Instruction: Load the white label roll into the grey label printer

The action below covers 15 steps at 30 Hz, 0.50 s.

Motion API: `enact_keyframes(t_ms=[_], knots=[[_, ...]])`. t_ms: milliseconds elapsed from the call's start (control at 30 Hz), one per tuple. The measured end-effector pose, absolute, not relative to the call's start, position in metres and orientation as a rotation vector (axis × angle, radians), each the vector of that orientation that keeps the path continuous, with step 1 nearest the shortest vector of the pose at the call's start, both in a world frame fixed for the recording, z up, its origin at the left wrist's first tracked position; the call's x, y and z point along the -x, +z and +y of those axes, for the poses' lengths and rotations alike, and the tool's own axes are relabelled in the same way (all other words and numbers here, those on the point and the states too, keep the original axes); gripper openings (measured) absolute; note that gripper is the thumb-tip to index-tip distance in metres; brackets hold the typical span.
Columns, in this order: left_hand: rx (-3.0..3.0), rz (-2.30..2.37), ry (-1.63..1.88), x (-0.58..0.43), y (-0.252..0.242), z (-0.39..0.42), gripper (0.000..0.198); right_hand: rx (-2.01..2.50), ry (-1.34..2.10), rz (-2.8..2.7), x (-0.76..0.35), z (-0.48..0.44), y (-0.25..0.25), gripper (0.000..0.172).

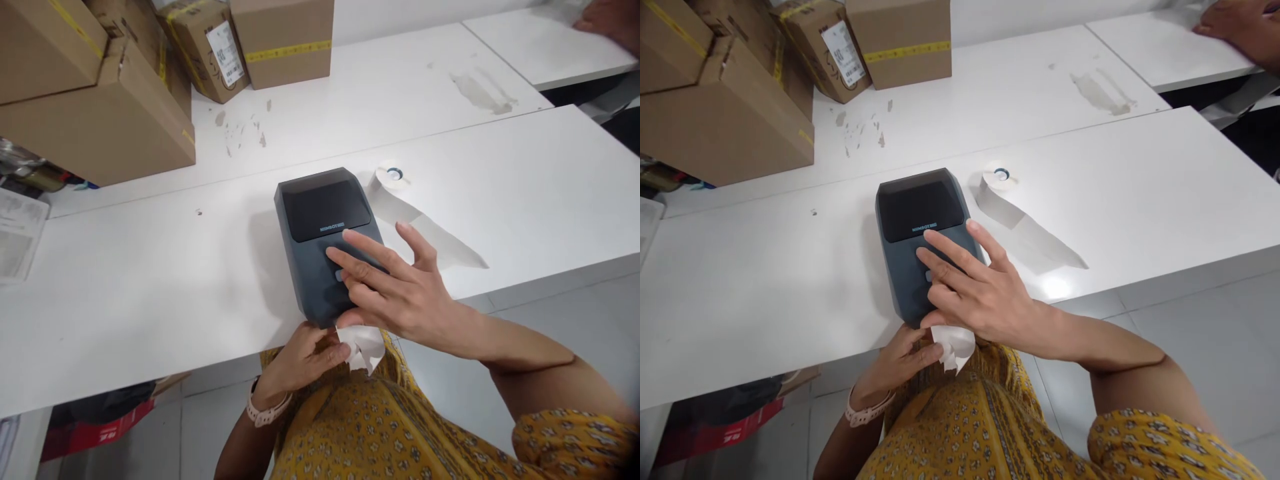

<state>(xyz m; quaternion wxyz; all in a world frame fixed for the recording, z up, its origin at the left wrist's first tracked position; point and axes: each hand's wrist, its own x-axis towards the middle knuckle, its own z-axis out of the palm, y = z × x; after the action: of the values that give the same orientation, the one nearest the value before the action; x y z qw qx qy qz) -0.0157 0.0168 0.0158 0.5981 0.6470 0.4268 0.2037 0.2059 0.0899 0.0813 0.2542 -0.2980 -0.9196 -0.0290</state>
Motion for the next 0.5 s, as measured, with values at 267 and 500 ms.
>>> enact_keyframes(t_ms=[267, 500], knots=[[-1.412, 1.189, 1.759, 0.012, 0.023, 0.002, 0.028, 0.800, 0.356, -1.841, -0.207, 0.081, -0.001, 0.045], [-1.315, 1.196, 1.446, -0.007, 0.005, 0.011, 0.071, 0.985, 0.792, -1.258, -0.181, 0.050, -0.029, 0.073]])
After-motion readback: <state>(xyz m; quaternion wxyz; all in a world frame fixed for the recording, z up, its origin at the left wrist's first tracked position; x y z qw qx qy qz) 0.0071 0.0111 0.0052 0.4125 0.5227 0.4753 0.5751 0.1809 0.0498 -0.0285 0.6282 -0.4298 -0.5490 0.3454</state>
